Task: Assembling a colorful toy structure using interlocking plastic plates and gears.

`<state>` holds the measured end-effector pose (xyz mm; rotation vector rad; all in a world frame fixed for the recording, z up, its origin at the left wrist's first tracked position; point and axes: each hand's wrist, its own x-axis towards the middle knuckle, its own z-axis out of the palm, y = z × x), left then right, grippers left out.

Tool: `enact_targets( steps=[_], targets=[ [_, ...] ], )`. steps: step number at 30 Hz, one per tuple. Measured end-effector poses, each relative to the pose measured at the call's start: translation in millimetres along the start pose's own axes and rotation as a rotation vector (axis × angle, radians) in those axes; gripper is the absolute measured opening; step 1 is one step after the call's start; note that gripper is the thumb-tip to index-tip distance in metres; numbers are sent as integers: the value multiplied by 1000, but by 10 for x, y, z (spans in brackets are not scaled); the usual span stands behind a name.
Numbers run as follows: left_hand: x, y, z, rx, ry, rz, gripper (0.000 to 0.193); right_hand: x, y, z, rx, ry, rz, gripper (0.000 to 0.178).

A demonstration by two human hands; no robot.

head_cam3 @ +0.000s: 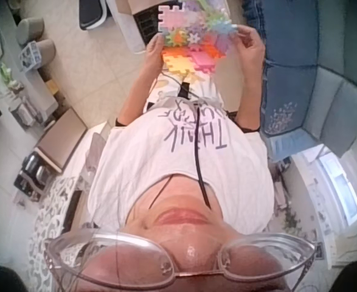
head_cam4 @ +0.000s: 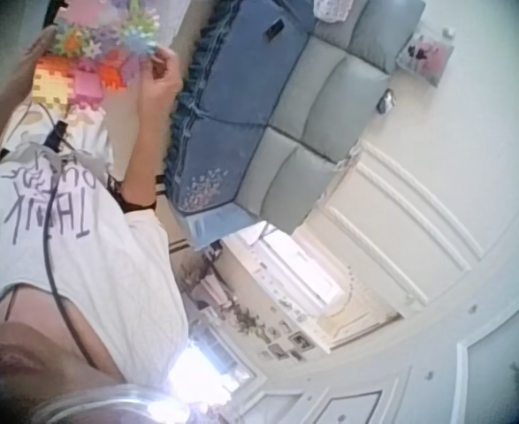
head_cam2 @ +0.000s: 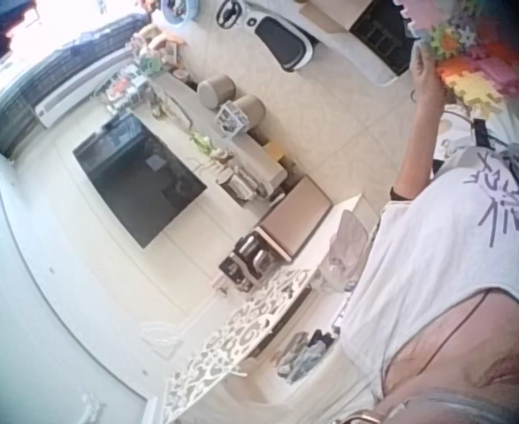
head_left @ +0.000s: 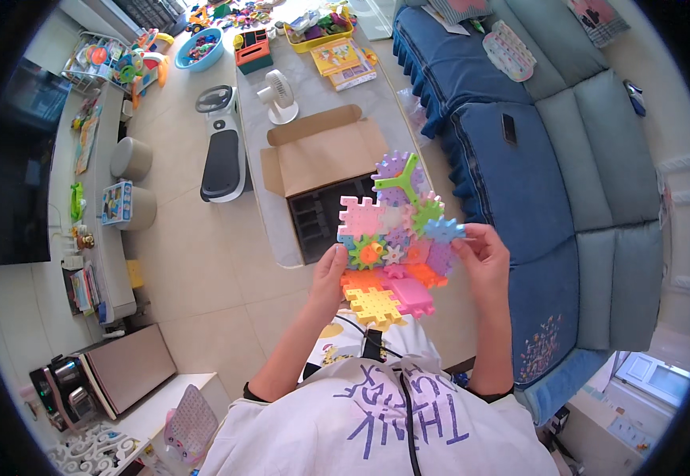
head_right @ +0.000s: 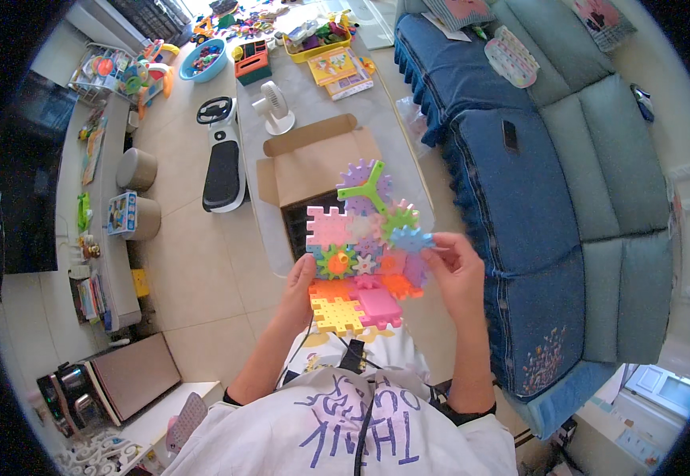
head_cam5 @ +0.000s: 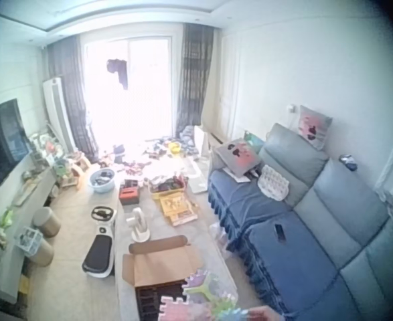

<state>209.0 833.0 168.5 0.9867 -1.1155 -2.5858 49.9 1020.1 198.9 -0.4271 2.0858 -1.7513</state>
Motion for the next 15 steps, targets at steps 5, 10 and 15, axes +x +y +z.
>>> enact_targets(
  steps=[5, 10, 15],
  targets=[
    [13, -32, -26, -39, 20, -22, 32, 54, -103, -128, 93, 91, 83, 22],
    [52, -107, -132, -50, -30, -1, 39, 32, -19, -247, 50, 39, 61, 23],
    [15, -6, -21, -51, -3, -13, 31, -14, -77, -174, -175, -46, -18, 24]
  ],
)
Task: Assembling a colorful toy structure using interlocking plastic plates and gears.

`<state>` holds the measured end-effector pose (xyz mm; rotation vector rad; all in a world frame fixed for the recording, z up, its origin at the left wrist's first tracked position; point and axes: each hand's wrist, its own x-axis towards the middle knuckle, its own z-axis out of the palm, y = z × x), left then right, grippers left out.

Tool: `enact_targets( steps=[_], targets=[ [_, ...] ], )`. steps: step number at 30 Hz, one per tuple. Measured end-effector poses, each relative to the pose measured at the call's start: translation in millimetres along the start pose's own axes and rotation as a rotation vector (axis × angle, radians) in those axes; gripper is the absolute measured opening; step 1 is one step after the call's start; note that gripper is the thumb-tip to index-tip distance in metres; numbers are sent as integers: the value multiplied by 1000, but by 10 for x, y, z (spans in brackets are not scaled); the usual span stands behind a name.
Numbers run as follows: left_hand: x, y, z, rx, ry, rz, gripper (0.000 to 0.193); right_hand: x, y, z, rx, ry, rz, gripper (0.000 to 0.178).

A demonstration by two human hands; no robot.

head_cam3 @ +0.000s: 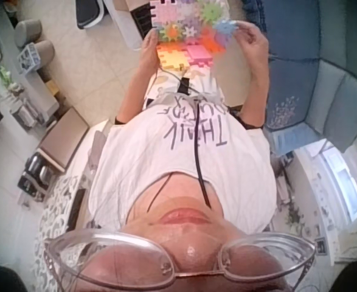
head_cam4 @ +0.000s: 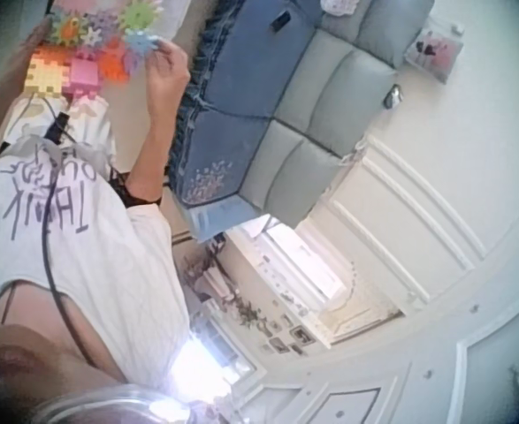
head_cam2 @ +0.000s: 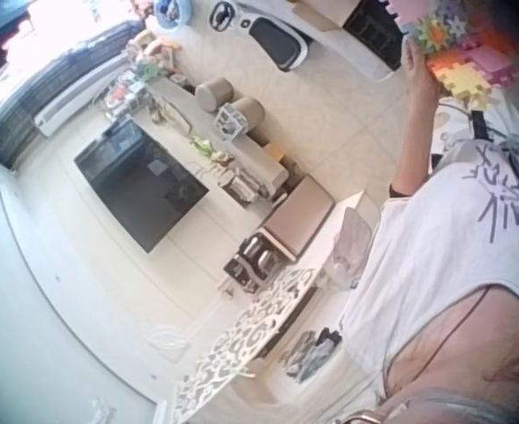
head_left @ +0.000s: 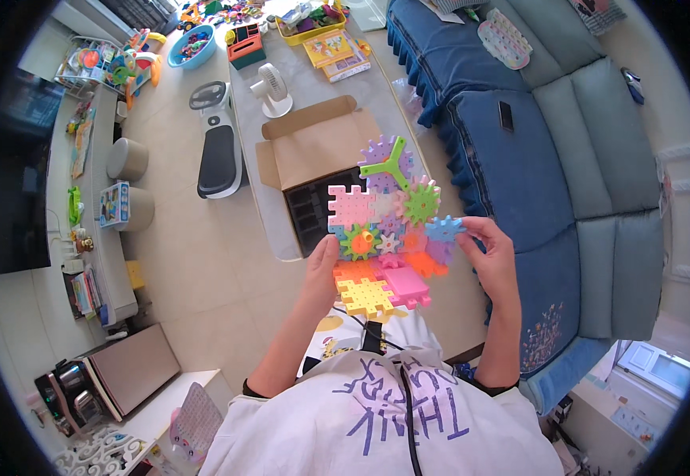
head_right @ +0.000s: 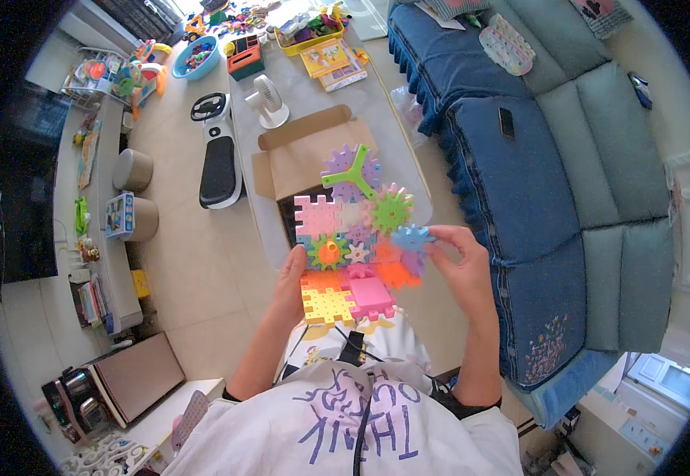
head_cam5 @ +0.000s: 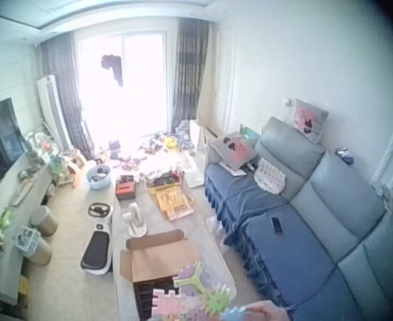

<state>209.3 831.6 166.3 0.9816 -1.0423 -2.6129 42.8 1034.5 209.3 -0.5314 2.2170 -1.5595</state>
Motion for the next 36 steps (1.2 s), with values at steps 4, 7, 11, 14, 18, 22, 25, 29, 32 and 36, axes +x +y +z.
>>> enact_targets(
  steps=[4, 7, 11, 14, 18, 22, 25, 29, 32, 36],
  targets=[
    [-10, 19, 1, -9, 5, -4, 31, 5, -191, 101, -233, -48, -199, 25],
    [-7, 20, 12, -3, 16, -19, 30, 5, -180, 148, -290, -122, -236, 25],
    [-7, 15, -1, 0, -8, -4, 31, -21, -134, 236, -299, -189, -140, 25],
    [-9, 23, 14, 1, -18, 9, 31, -20, -119, 268, -355, -177, -232, 25],
    [-12, 27, 9, -11, -18, 8, 31, -20, -138, 317, -422, -140, -273, 26],
    [0, 22, -9, 8, -23, 20, 31, 1, -147, 330, -582, -63, -383, 33],
    [-5, 27, -13, 21, -27, 20, 31, 5, -101, 362, -525, -19, -223, 48],
    [-12, 41, -8, 16, -52, 25, 31, 19, 18, 398, -381, 79, -173, 68],
    [-8, 35, -10, 9, -67, 24, 31, 54, -17, 410, -186, 9, 37, 81],
    [-17, 39, 7, 20, -60, 39, 32, 74, 122, 401, -39, -72, 144, 81]
  ],
)
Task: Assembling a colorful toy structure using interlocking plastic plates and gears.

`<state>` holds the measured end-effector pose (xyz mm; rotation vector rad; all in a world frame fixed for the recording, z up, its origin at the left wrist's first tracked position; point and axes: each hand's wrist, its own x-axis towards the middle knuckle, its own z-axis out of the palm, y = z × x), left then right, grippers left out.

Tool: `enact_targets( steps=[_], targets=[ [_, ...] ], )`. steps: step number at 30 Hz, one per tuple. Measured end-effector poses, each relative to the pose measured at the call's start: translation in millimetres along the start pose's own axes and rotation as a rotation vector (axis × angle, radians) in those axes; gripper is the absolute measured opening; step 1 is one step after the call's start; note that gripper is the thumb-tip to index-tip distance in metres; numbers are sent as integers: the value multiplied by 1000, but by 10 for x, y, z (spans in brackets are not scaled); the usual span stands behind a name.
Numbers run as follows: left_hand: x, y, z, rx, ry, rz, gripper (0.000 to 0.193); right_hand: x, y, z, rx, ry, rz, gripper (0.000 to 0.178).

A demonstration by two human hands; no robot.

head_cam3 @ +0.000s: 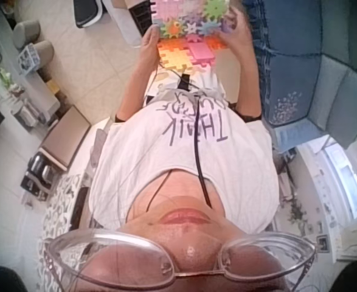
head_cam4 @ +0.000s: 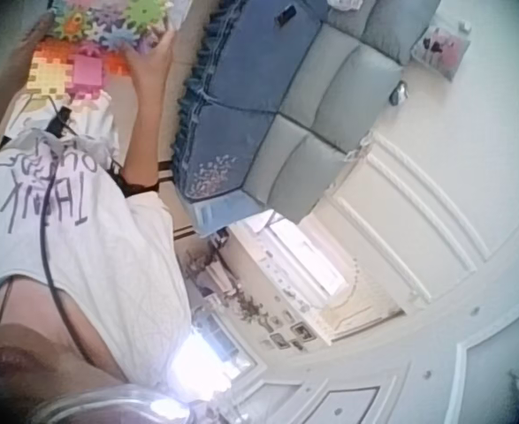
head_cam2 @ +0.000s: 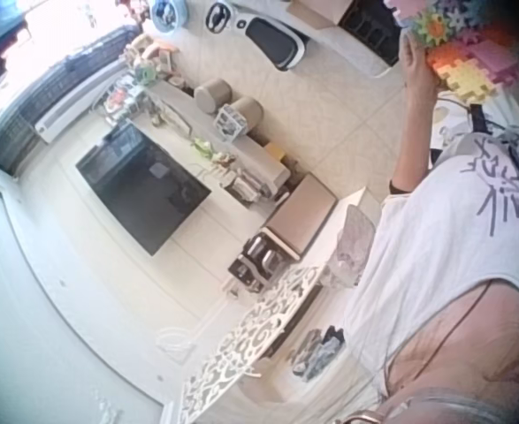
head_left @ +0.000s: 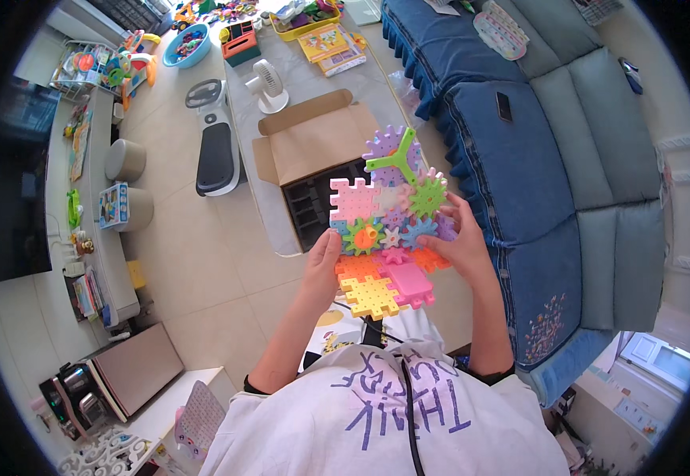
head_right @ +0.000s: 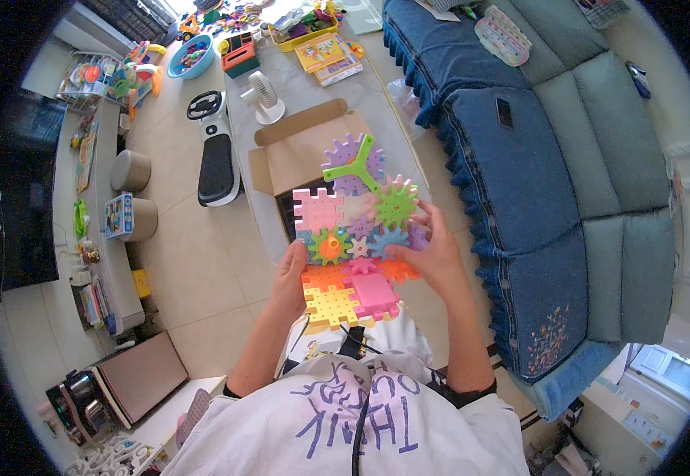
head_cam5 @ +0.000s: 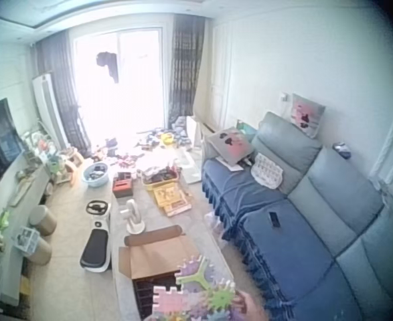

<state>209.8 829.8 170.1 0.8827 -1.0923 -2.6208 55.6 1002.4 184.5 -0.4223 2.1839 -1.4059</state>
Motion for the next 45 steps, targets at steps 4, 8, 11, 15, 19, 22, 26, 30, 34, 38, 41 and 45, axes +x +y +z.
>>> enact_targets(
  steps=[4, 8, 11, 15, 19, 22, 26, 30, 34, 38, 41, 45],
  targets=[
    [-3, 9, -14, 22, 2, -2, 33, -6, 19, 1, 57, -40, 42, 81],
    [-9, 14, 2, 26, -15, 8, 34, -9, 43, -5, 44, -40, 45, 80],
    [5, -6, -18, 29, -15, 12, 34, -17, 29, -4, 42, -39, 24, 78],
    [-1, -7, -30, 58, -23, 18, 35, -26, 2, -1, 9, -22, -16, 75],
    [-15, 15, -5, 68, -56, 29, 34, -34, 8, -12, -62, 7, -27, 74],
    [-22, 11, -11, 73, -64, 34, 35, -49, -48, -14, -34, 12, -41, 73],
    [-18, -10, -39, 87, -61, 36, 36, -61, -73, -6, -38, 34, -35, 71],
    [-59, 42, 32, 105, -42, 24, 36, -92, -119, -27, -46, 85, -52, 66],
    [-35, 23, 70, 96, -79, 37, 35, -84, -45, -70, 17, 63, -12, 67],
    [-20, -13, 32, 94, -50, 41, 35, -84, 29, -53, 50, 55, -14, 70],
    [-30, 4, 24, 103, -41, 42, 34, -82, 72, -46, 55, 33, -22, 72],
    [-18, 1, 8, 92, -51, 44, 34, -86, 57, -47, 93, 20, -35, 72]
  ],
)
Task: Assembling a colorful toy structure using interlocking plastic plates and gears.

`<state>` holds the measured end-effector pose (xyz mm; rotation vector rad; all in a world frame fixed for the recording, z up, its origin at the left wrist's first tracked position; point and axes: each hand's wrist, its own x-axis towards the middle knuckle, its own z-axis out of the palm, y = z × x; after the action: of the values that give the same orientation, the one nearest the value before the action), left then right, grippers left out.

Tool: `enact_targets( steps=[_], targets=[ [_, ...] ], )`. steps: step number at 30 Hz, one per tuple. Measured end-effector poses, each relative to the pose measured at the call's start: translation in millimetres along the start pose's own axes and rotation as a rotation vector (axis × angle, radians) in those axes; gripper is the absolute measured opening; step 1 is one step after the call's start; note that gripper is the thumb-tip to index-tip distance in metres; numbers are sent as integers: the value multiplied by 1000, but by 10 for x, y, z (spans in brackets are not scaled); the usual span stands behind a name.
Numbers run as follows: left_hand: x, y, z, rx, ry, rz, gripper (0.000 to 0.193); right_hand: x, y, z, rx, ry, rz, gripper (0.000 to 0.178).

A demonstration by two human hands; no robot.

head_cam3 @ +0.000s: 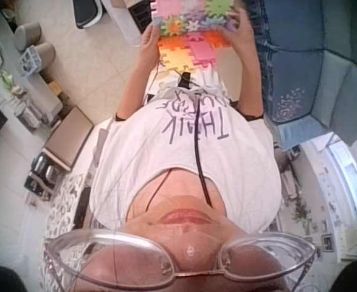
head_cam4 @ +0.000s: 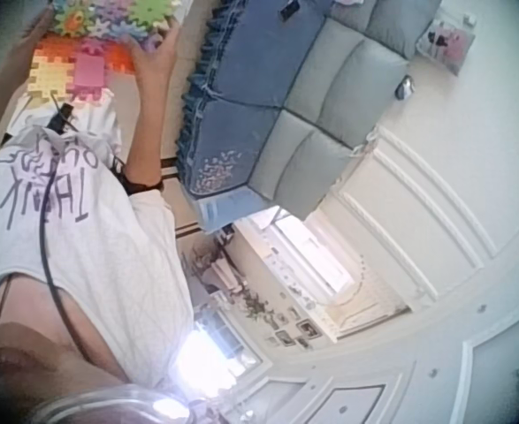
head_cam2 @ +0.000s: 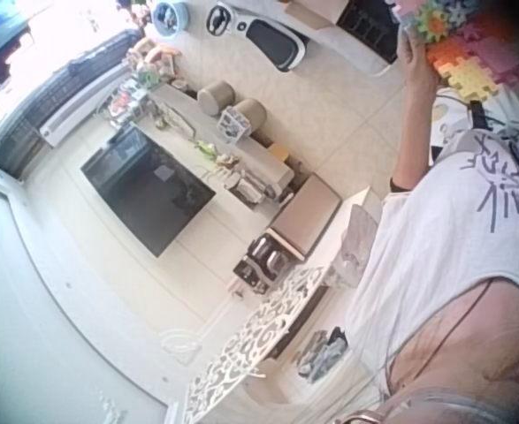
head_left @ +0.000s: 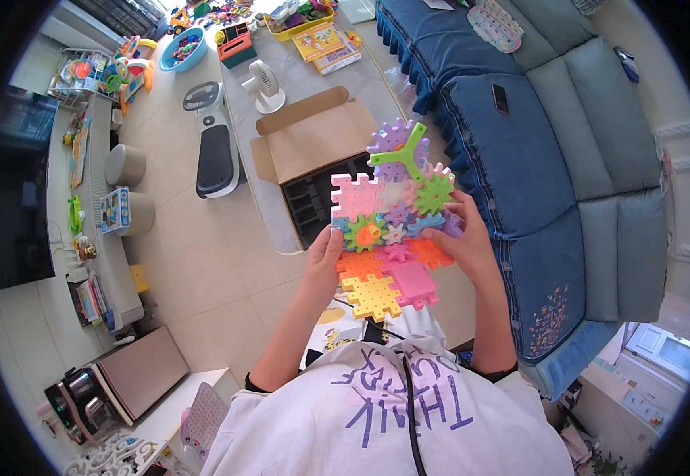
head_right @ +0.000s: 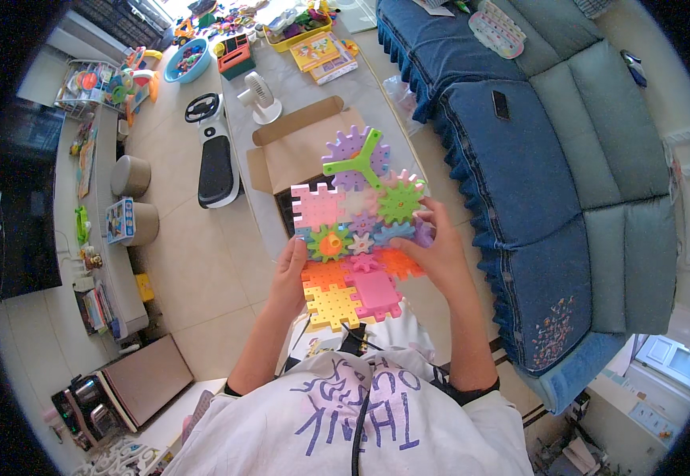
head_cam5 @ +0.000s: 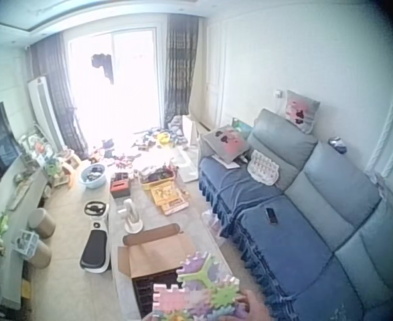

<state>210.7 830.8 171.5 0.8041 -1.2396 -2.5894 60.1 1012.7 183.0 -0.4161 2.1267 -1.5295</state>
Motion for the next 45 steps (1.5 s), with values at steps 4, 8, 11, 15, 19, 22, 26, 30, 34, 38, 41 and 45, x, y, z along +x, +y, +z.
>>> enact_targets(
  steps=[4, 8, 11, 15, 19, 22, 26, 30, 34, 38, 41, 45],
  targets=[
    [4, -5, -3, 1, 14, -2, 34, 15, 8, -3, 12, -3, -1, 69],
    [-11, 10, -2, 2, -5, -11, 34, 16, 8, 15, -24, 22, 41, 68],
    [-14, 6, -11, 11, -5, -8, 34, 25, 25, 23, -65, 34, 10, 67],
    [-14, -6, -29, 4, -5, -2, 35, 21, -13, 47, -69, 41, 7, 66],
    [-10, -11, -41, -8, -14, -6, 35, 15, -1, 49, -14, 23, 6, 65],
    [-16, -4, -37, -4, -18, -12, 35, 16, 50, 46, -36, 24, -17, 65],
    [-7, -24, -61, -10, -3, -8, 34, 16, 29, 42, -80, 15, -2, 64],
    [15, -33, -79, -15, 2, -5, 34, 35, 80, 18, -26, -23, -6, 64],
    [2, 16, -43, -4, 19, -28, 35, 35, 55, 15, -28, -10, -2, 64],
    [-40, 48, -10, 56, 43, -43, 36, 20, 99, 58, -21, 23, 2, 63],
    [-41, 10, -36, 3, 46, -32, 36, -11, 46, 86, -21, 44, 4, 63],
    [-37, 1, -40, -33, 55, -56, 36, -14, -27, 79, -34, 46, 18, 64]
  ],
)
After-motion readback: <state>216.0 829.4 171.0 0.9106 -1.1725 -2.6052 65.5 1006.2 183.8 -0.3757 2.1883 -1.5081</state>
